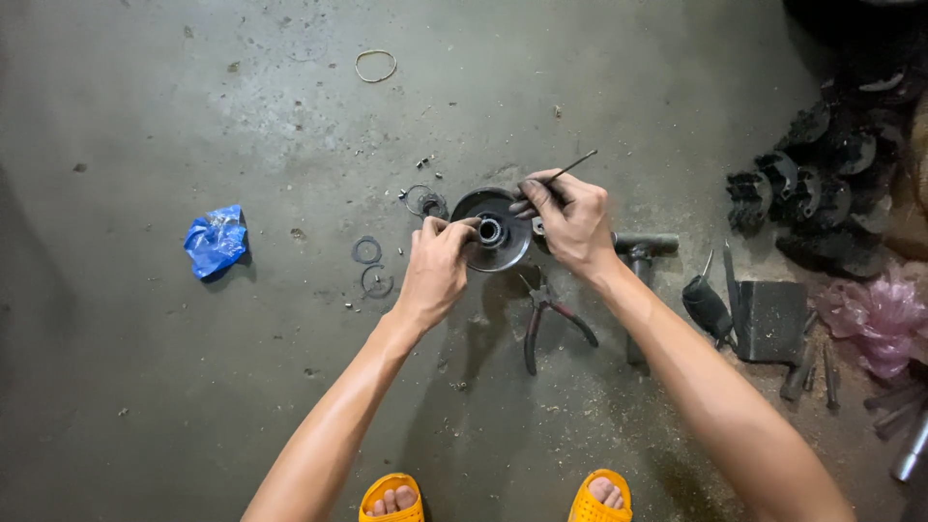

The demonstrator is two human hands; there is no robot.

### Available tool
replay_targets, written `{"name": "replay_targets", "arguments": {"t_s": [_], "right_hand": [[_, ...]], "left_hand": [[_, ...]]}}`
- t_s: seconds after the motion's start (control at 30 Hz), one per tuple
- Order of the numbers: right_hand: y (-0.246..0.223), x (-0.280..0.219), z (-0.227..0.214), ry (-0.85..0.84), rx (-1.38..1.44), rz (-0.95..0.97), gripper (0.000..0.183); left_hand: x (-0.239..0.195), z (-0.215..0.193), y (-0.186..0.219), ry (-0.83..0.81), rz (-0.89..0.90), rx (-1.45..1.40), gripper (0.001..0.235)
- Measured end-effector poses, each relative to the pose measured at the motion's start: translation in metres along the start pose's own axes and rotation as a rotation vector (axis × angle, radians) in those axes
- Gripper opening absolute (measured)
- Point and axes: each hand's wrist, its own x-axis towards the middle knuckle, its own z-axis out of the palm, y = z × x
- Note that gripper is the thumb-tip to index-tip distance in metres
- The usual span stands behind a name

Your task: Disassembling a mechanical component, machining it on a lathe, and reassembling it with springs and clips.

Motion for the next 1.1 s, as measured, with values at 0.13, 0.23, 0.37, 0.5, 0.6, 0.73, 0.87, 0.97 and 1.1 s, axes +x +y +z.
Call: {"name": "replay_targets", "arguments": {"t_s": [0.13, 0.23, 0.37, 0.5, 0.6, 0.73, 0.87, 0.97, 1.1], "right_hand": [[0.005, -0.001, 0.003, 0.010, 0.026, 0.012, 0.015], [0.003, -0.002, 0.003, -0.012, 0.027, 0.007, 0.015], [0.006, -0.008, 0.008, -0.002, -0.146, -0.053, 0.015], [0.013, -0.017, 0.009, 0.041, -0.129, 0.072, 0.017], [0.029, -0.015, 0.001, 0.049, 0.168, 0.194, 0.021], [0.003, -0.014, 0.001, 0.050, -0.099, 0.093, 0.021], [0.002, -0.009, 0.000, 0.010, -0.038, 0.059, 0.026], [-0.003, -0.005, 0.000, 0.012, -0.156, -0.020, 0.027], [-0.024, 0.005, -0.001, -0.086, -0.118, -0.162, 0.014]], "left_hand": [[0.003, 0.008, -0.008, -0.051, 0.003, 0.024, 0.010], [0.006, 0.008, -0.007, -0.059, -0.002, 0.008, 0.010], [0.007, 0.005, -0.003, -0.070, -0.039, -0.041, 0.007], [0.006, 0.006, -0.004, -0.090, -0.081, -0.097, 0.007], [0.005, 0.006, -0.004, -0.069, -0.150, -0.216, 0.006], [0.005, -0.001, 0.004, 0.094, -0.272, -0.444, 0.009], [0.005, -0.011, 0.007, 0.170, -0.343, -0.517, 0.010], [0.004, -0.015, 0.011, 0.206, -0.418, -0.592, 0.012], [0.013, -0.022, 0.022, 0.239, -0.538, -0.829, 0.014]]}}
